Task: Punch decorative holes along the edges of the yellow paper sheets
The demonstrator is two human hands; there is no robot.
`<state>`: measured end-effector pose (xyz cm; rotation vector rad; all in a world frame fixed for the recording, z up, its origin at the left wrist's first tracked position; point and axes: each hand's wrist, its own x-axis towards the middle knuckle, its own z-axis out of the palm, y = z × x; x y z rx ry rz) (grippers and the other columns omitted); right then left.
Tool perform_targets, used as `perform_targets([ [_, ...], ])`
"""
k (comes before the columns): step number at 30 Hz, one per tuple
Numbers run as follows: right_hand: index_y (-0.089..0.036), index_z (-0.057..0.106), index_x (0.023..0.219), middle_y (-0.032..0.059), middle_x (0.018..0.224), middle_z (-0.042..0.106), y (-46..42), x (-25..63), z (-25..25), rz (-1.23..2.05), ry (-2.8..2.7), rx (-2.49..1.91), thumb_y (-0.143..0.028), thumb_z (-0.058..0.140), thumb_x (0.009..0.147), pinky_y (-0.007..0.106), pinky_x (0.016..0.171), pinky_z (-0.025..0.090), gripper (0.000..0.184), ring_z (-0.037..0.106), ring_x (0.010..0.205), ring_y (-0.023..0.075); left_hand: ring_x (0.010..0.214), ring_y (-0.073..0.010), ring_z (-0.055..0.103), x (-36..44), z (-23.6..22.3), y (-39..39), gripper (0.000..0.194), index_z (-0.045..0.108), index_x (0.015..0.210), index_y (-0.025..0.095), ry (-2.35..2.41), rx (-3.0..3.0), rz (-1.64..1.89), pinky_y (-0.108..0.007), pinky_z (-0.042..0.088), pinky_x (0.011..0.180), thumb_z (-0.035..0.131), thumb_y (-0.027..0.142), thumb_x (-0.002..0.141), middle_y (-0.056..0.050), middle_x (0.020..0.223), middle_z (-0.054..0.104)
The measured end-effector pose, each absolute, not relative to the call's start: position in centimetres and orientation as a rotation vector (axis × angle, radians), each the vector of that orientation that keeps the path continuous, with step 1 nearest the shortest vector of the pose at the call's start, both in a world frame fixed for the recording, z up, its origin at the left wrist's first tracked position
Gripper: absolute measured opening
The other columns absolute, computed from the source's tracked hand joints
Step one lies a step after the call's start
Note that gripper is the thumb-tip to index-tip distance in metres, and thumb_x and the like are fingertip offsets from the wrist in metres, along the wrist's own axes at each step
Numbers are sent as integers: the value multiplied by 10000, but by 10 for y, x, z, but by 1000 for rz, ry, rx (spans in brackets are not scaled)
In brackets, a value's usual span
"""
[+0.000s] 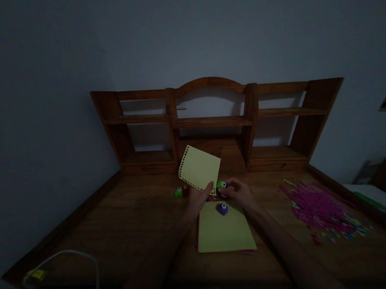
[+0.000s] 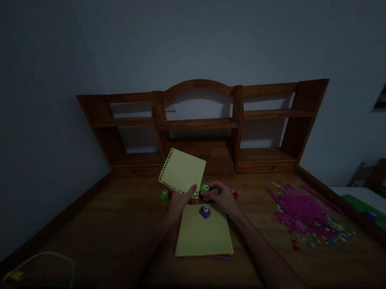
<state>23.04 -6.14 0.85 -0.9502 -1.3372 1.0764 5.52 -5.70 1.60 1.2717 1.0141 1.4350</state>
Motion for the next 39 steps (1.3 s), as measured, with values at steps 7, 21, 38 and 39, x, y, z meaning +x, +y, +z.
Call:
perform_targets([
  [7, -228, 641, 797, -7, 653, 712, -63, 229, 11, 1061, -1340, -956, -469, 878, 578, 297, 579, 502, 402, 662, 582, 188, 578, -242, 664, 54, 15, -57, 514, 590, 1071, 170, 1040, 1332, 1380, -395, 559, 617, 708, 545, 741, -76, 772, 701],
  [21, -220, 585, 811, 1, 684, 730, -59, 229, 5, 1135, -1314, -953, -459, 908, 513, 287, 572, 514, 500, 689, 597, 196, 467, -177, 613, 56, 19, -60, 457, 556, 1005, 162, 975, 1293, 1443, -287, 489, 433, 733, 488, 738, -38, 696, 682],
  [38, -223, 533, 765, 3, 637, 716, -56, 229, 3, 1138, -1277, -907, -431, 912, 538, 273, 544, 494, 488, 657, 542, 172, 473, -154, 588, 54, 14, -57, 384, 571, 921, 158, 972, 1305, 1367, -276, 474, 454, 710, 480, 764, -31, 692, 655],
  [39, -223, 530, 753, 2, 634, 714, -56, 229, 3, 1146, -1271, -904, -431, 911, 540, 269, 539, 491, 484, 651, 534, 166, 475, -153, 588, 54, 14, -57, 376, 576, 908, 156, 963, 1308, 1359, -273, 472, 457, 707, 480, 768, -30, 681, 651],
])
